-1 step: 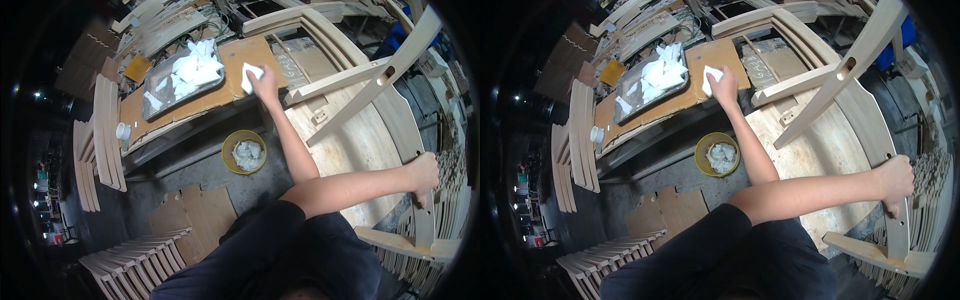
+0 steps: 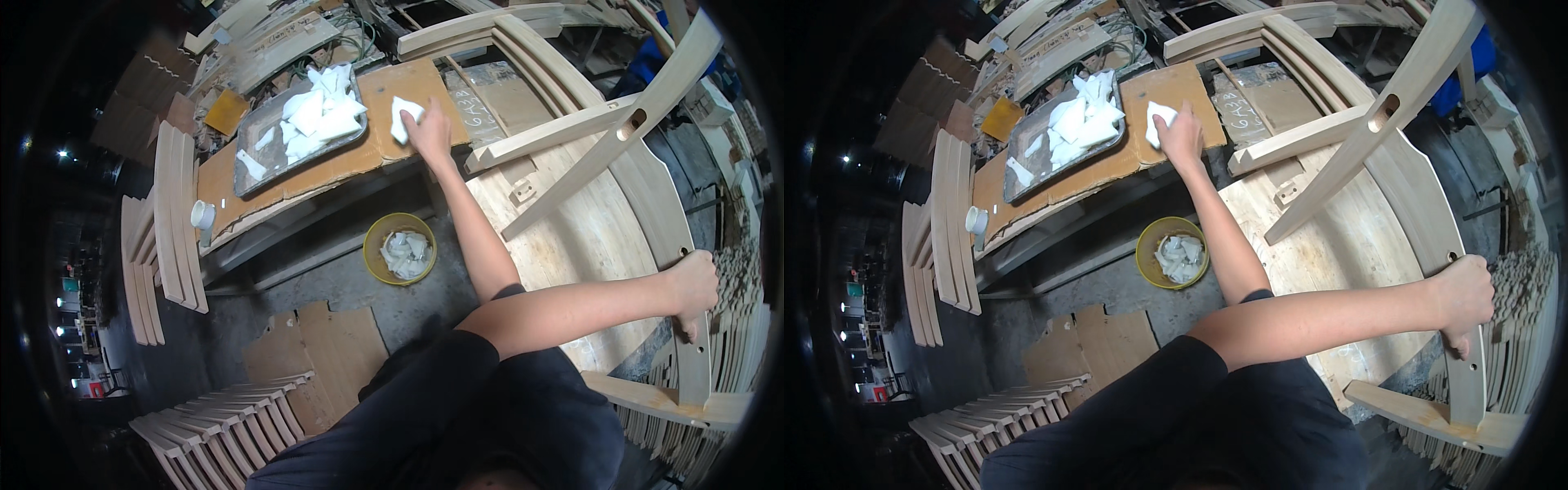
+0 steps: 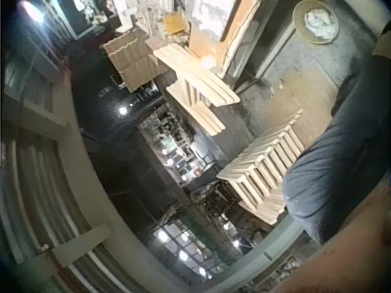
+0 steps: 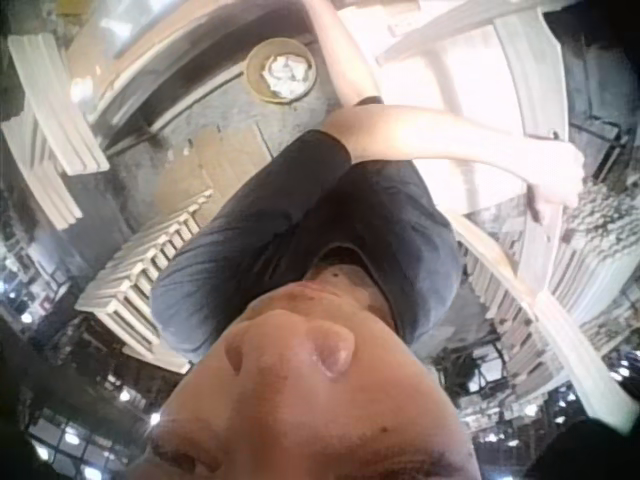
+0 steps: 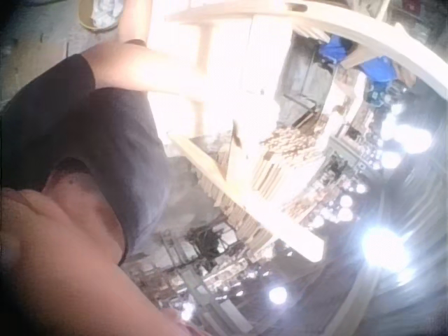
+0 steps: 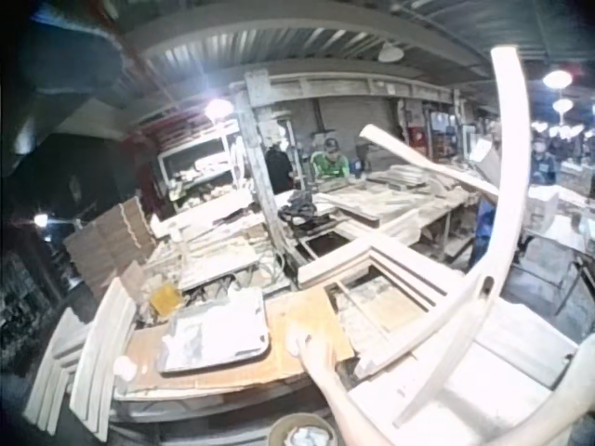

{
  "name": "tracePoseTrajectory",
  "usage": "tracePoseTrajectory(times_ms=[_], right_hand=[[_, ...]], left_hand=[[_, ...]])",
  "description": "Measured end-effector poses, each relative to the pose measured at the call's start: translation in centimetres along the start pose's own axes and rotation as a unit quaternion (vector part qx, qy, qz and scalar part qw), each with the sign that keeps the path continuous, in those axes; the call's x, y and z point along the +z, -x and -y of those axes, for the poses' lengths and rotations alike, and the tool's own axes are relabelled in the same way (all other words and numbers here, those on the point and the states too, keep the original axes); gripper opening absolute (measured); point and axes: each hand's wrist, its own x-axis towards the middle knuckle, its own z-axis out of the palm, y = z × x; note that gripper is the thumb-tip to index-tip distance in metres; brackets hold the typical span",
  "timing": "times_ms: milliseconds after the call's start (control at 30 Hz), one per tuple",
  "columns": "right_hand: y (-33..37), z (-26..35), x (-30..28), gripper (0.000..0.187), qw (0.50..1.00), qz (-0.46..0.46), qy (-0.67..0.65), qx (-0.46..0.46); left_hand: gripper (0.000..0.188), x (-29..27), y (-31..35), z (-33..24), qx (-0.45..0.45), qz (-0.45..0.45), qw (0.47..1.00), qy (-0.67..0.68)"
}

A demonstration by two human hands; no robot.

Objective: The person repeatedly picks up unfinished wooden chair frames from a workbench, turns them over, and stacks them upright in a growing pile on the floor. The person handles each chair one at a time, aligning them in the stack.

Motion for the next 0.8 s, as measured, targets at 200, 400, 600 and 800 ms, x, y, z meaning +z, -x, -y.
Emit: tracePoseTrajectory(times_ms=[200,400,600,800], right_hand=[[12.7,-3.4,-4.1,0.034,0.992,0.038,-0.075,-0.097],[30.6,-13.9,-20.8,0.033,0.992,0.048,-0.01,0.115],[43.1,-12.3,-39.8,0.019,0.86,-0.383,0.221,0.255],[48.8,-8.4,-46.9,0.026,0.76,-0.609,0.045,0.223]], left_hand=[[0.059,0.0,0.8,2.9,-0.035,-0.028,0.998,0.034],[0.073,-1.3,-0.1,3.5,-0.067,0.039,0.997,-0.003],[0.077,-0.9,0.4,2.5,-0.037,0.003,0.999,-0.031],[0.074,-1.9,2.2,1.2,-0.027,-0.01,0.998,-0.057]])
